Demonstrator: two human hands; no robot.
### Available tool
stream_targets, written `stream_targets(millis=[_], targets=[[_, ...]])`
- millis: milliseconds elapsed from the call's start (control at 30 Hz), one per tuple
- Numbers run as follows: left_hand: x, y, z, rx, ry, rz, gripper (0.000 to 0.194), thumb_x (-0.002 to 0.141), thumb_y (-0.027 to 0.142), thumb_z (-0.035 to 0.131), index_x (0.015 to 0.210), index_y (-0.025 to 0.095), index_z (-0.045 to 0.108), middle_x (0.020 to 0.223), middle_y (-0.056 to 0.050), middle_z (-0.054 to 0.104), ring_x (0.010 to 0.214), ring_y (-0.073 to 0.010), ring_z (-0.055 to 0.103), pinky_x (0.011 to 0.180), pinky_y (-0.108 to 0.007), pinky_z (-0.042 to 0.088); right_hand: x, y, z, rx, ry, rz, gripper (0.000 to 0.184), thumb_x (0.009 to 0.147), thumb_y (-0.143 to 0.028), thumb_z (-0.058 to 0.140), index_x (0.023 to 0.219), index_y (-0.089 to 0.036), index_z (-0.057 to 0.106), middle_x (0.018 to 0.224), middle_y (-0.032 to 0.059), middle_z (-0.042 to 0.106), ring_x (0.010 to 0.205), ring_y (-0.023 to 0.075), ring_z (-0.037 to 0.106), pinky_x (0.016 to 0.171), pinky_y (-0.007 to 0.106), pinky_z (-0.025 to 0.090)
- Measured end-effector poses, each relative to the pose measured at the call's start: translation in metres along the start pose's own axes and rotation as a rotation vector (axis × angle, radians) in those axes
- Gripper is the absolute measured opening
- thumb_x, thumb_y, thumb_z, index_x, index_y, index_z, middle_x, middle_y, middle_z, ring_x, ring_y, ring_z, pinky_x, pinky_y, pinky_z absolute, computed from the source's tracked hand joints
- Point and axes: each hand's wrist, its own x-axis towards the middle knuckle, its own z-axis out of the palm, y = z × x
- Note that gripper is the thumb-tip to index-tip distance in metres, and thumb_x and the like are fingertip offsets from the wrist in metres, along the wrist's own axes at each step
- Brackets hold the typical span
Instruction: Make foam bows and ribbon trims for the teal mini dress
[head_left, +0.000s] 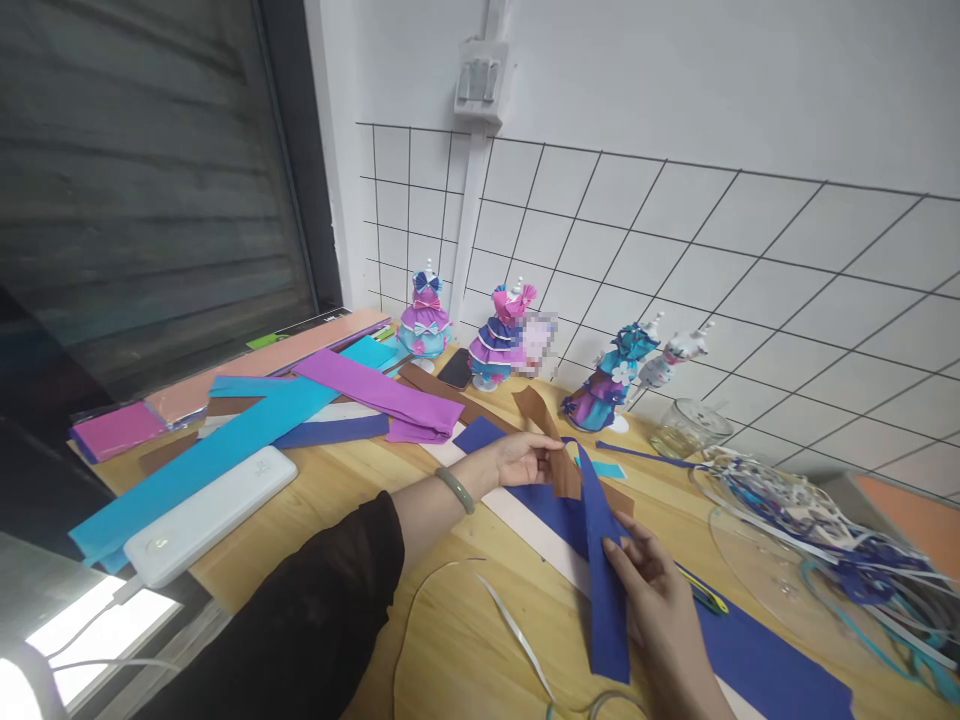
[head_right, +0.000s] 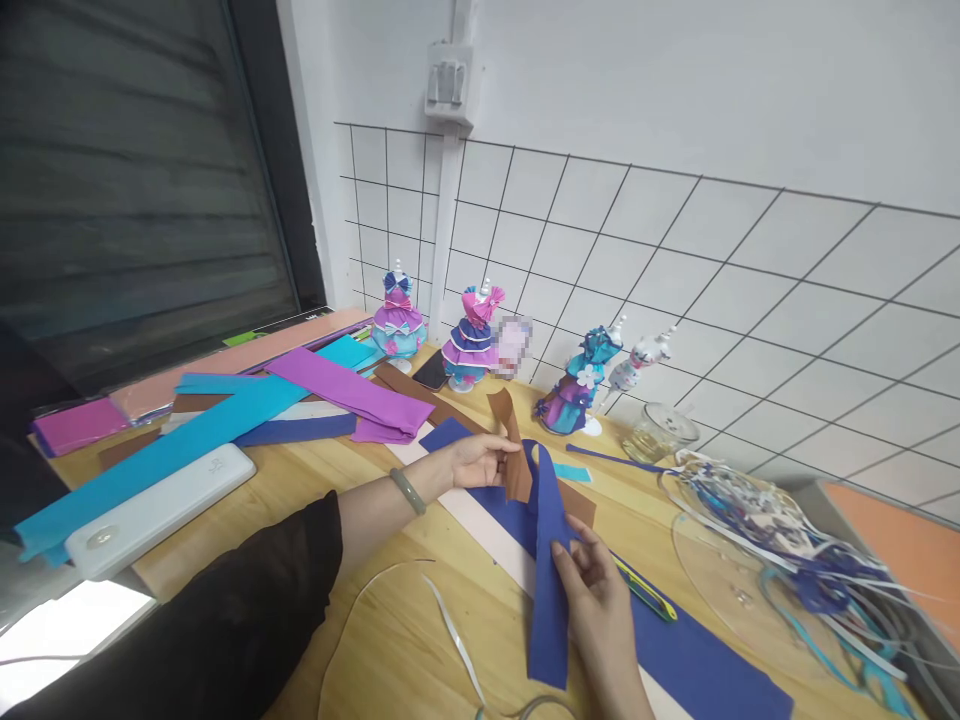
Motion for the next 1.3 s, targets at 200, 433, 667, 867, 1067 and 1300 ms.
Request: stream_targets(millis=[200, 433, 667, 867, 1067, 1300], targets=[[-0.010, -0.008, 0.024, 0.048, -0.234, 0.047, 0.021, 0.063, 0.016, 0.068, 0.081, 0.010, 0.059, 0.077, -0.006, 0.064, 0.075, -0.0151, 0.061, 0.072, -0.029, 0.045, 0.000, 0.008, -0.007, -0.059, 0.020, 0.001, 0.030, 0.060, -0.029, 0.071, 0.084, -0.020, 0.058, 0.074, 0.0000, 0.061, 0.066, 0.0145, 0.057, 0.057, 0.021, 0.045], [-0.010, -0.027, 0.031, 0.388, -0.120, 0.022, 0.038, 0.050, 0.022, 0.076, 0.084, 0.013, 0.062, 0.084, -0.003, 0.061, 0.076, -0.0111, 0.057, 0.071, -0.026, 0.043, -0.004, -0.002, -0.005, 0.014, -0.136, 0.152, 0.032, 0.063, -0.035, 0.064, 0.092, -0.020, 0.064, 0.092, 0.0060, 0.066, 0.084, 0.0255, 0.060, 0.064, 0.030, 0.048], [-0.008, -0.034, 0.027, 0.517, -0.236, 0.132, 0.059, 0.051, 0.028, 0.076, 0.105, 0.017, 0.057, 0.093, -0.006, 0.062, 0.082, -0.0139, 0.057, 0.076, -0.029, 0.042, -0.007, -0.011, 0.007, 0.115, -0.115, 0.194, 0.031, 0.070, -0.046, 0.059, 0.087, -0.021, 0.066, 0.089, 0.0063, 0.068, 0.076, 0.0252, 0.062, 0.064, 0.034, 0.048], [-0.017, -0.026, 0.034, 0.669, -0.218, 0.107, 0.062, 0.057, 0.040, 0.070, 0.111, 0.017, 0.052, 0.084, -0.005, 0.061, 0.070, -0.0112, 0.055, 0.061, -0.022, 0.041, -0.009, -0.010, 0.008, 0.015, -0.140, 0.090, 0.027, 0.063, -0.040, 0.068, 0.078, -0.017, 0.067, 0.075, 0.0065, 0.068, 0.067, 0.0219, 0.060, 0.064, 0.032, 0.046], [-0.019, -0.023, 0.036, 0.759, -0.069, 0.122, 0.047, 0.062, 0.053, 0.060, 0.083, 0.011, 0.061, 0.066, -0.001, 0.055, 0.049, -0.0049, 0.045, 0.044, -0.017, 0.032, -0.017, -0.014, 0.015, -0.113, -0.215, 0.048, 0.023, 0.068, -0.041, 0.064, 0.067, -0.017, 0.064, 0.067, 0.0024, 0.064, 0.060, 0.0156, 0.054, 0.056, 0.025, 0.042], [-0.014, -0.023, 0.033, 0.513, -0.086, 0.098, 0.038, 0.059, 0.037, 0.070, 0.087, 0.013, 0.061, 0.084, -0.006, 0.063, 0.073, -0.0123, 0.058, 0.065, -0.023, 0.044, -0.016, -0.014, 0.013, -0.121, -0.194, 0.013, 0.026, 0.069, -0.041, 0.062, 0.063, -0.016, 0.059, 0.062, -0.0002, 0.059, 0.055, 0.0119, 0.049, 0.055, 0.023, 0.038]])
